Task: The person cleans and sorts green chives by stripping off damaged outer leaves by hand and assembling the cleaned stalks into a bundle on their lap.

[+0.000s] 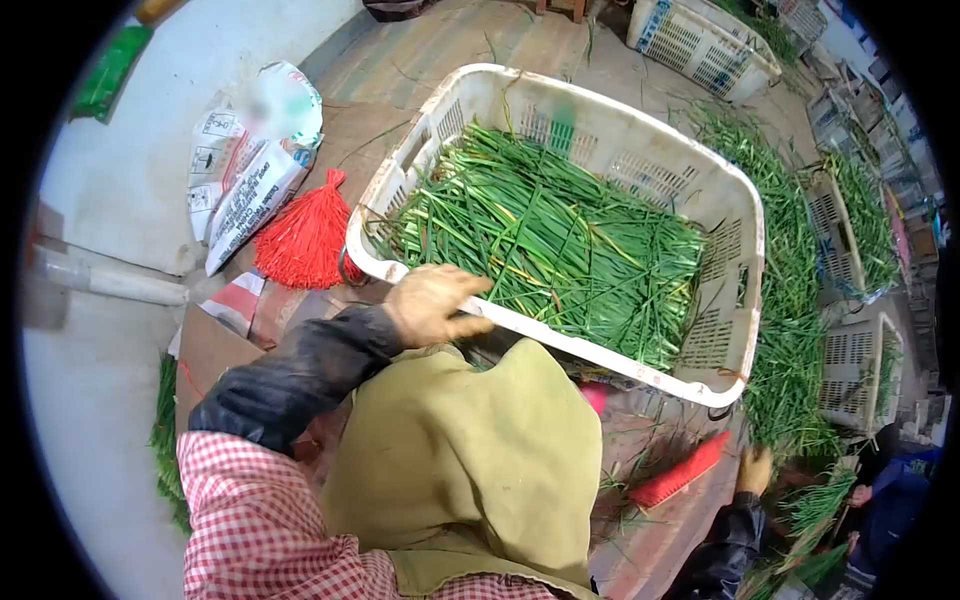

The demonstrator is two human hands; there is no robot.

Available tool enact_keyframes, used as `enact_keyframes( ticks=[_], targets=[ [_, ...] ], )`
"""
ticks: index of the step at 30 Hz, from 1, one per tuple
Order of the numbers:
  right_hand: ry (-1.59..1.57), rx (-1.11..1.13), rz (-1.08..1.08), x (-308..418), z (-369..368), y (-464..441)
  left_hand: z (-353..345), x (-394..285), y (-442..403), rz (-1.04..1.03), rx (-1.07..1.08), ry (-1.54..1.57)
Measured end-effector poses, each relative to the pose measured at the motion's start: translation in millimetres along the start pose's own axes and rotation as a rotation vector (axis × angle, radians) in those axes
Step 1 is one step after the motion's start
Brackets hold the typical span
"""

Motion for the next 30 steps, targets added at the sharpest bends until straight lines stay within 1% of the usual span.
enact_keyframes(
  ticks=[1,2,3,4,5,7,8,9,11,12,13,15,16,17,19,20,22,23,25,26,27,28,29,30],
  targets=[
    [-0.184,-0.1,0.161,54,43,-2,13,13,19,0.065,-0.146,0.164],
    [-0.305,-0.13,0.285,143,101,24,21,23,36,0.208,-0.28,0.536],
    [-0.59,-0.068,0.341,189,116,28,23,25,51,0.192,-0.318,0.912],
    [-0.612,-0.01,0.474,252,132,44,25,22,61,0.192,-0.327,0.915],
    [-0.631,0.088,0.55,313,141,65,20,14,69,0.174,-0.249,0.888],
    [-0.568,0.214,0.773,421,126,105,9,-3,87,0.14,-0.088,0.821],
    [-0.576,0.299,0.843,466,103,123,5,-9,94,0.127,-0.009,0.783],
    [-0.477,0.319,0.975,511,83,145,5,-12,99,0.131,-0.015,0.778],
    [-0.395,0.398,1.146,583,51,192,10,4,105,0.351,-0.215,0.892],
    [-0.379,0.407,1.218,611,37,211,29,5,102,0.33,-0.283,0.703],
    [-0.365,0.417,1.292,634,24,231,37,4,104,0.337,-0.281,0.709],
    [-0.312,0.323,1.389,669,0,258,52,26,122,0.604,-0.318,0.501],
    [-0.307,0.275,1.407,681,-12,265,63,36,125,0.589,-0.388,0.398],
    [-0.301,0.225,1.425,691,-18,269,77,45,124,0.602,-0.451,0.423],
    [-0.339,0.263,1.423,713,-28,262,94,78,129,0.627,-0.699,0.282],
    [-0.361,0.233,1.38,725,-31,250,96,94,121,0.628,-0.702,0.284],
    [-0.364,0.206,1.297,743,-44,222,119,94,96,0.355,-0.914,0.06],
    [-0.348,0.22,1.294,751,-57,208,115,104,83,0.362,-0.916,0.069],
    [-0.208,0.222,1.282,762,-73,189,108,110,52,0.359,-0.785,-0.185],
    [-0.138,0.25,1.239,765,-82,181,104,112,47,0.366,-0.785,-0.181],
    [-0.166,0.193,1.272,769,-81,177,92,114,36,0.398,-0.637,-0.243],
    [-0.208,0.253,1.256,773,-85,168,80,117,29,0.429,-0.485,-0.302],
    [-0.254,0.31,1.244,779,-90,159,79,120,31,0.438,-0.48,-0.3],
    [-0.297,0.312,1.17,784,-88,148,78,123,31,0.452,-0.481,-0.269]
  ],
)
Point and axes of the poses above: each hand's wrist, its own y-axis away from the middle knuckle, its own z-axis out of the back of the hand, x = y × z, the point moved 9 cm from there along -y, towards the middle knuckle, and after that the axes turned 10 degrees about -z, right-handed, at the moved point
